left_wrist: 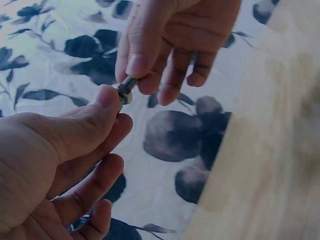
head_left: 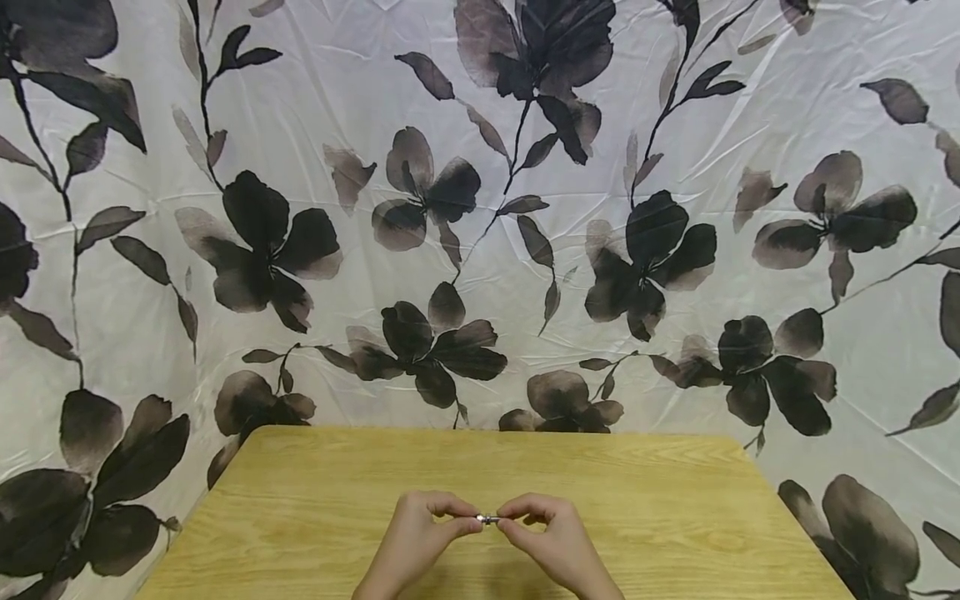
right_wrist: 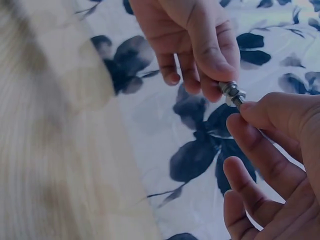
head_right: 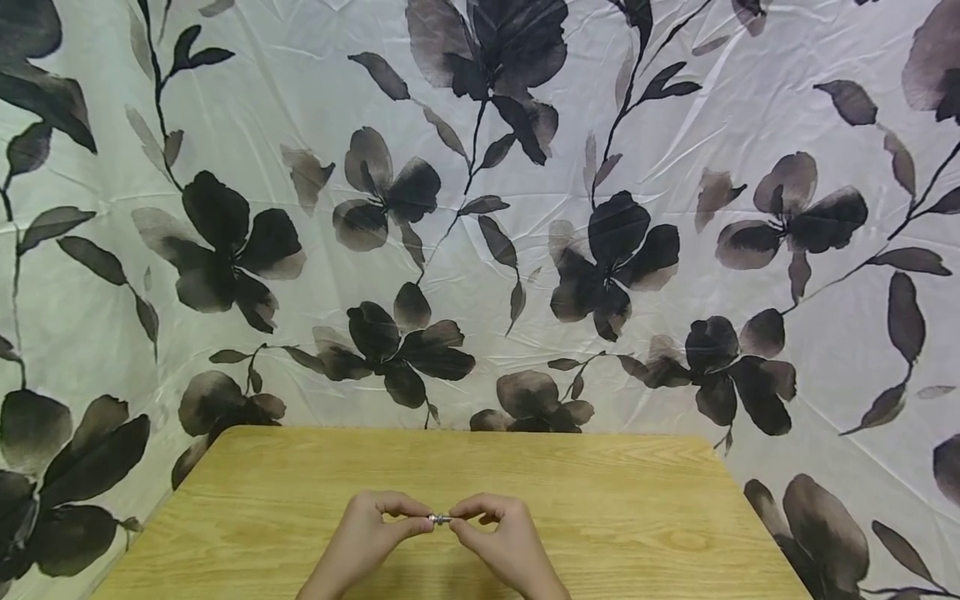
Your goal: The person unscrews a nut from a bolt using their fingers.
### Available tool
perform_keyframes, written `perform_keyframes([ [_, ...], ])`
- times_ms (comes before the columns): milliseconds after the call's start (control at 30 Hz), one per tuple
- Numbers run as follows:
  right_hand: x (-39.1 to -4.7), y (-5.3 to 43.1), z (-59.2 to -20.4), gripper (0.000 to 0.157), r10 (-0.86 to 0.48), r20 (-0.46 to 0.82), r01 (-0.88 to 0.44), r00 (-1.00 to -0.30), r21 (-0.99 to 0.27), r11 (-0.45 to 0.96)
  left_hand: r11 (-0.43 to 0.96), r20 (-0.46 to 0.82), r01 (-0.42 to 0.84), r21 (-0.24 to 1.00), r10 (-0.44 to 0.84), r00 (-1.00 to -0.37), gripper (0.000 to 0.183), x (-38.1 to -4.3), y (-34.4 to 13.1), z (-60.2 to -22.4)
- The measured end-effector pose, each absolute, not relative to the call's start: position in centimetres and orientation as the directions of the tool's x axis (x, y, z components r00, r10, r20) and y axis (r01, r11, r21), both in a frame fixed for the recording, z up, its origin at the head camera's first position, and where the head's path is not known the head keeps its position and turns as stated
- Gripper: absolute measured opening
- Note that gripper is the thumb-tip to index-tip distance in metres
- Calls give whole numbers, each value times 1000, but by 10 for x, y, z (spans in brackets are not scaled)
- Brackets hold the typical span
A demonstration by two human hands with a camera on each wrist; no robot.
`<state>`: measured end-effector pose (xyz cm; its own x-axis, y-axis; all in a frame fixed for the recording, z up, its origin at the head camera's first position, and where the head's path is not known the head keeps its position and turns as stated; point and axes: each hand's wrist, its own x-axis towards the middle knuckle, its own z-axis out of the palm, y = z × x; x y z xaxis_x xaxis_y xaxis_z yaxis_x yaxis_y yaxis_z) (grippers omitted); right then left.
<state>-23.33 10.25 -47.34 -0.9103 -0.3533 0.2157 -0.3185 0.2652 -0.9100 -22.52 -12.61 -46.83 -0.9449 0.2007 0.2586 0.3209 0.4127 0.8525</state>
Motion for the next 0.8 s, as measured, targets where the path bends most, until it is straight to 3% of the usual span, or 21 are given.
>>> perform_keyframes([
  [800,-227,107,-460,11,-254,241,-302,-937,-923,239,395,302,342,853,163,-939,13,-215,-112,-449],
])
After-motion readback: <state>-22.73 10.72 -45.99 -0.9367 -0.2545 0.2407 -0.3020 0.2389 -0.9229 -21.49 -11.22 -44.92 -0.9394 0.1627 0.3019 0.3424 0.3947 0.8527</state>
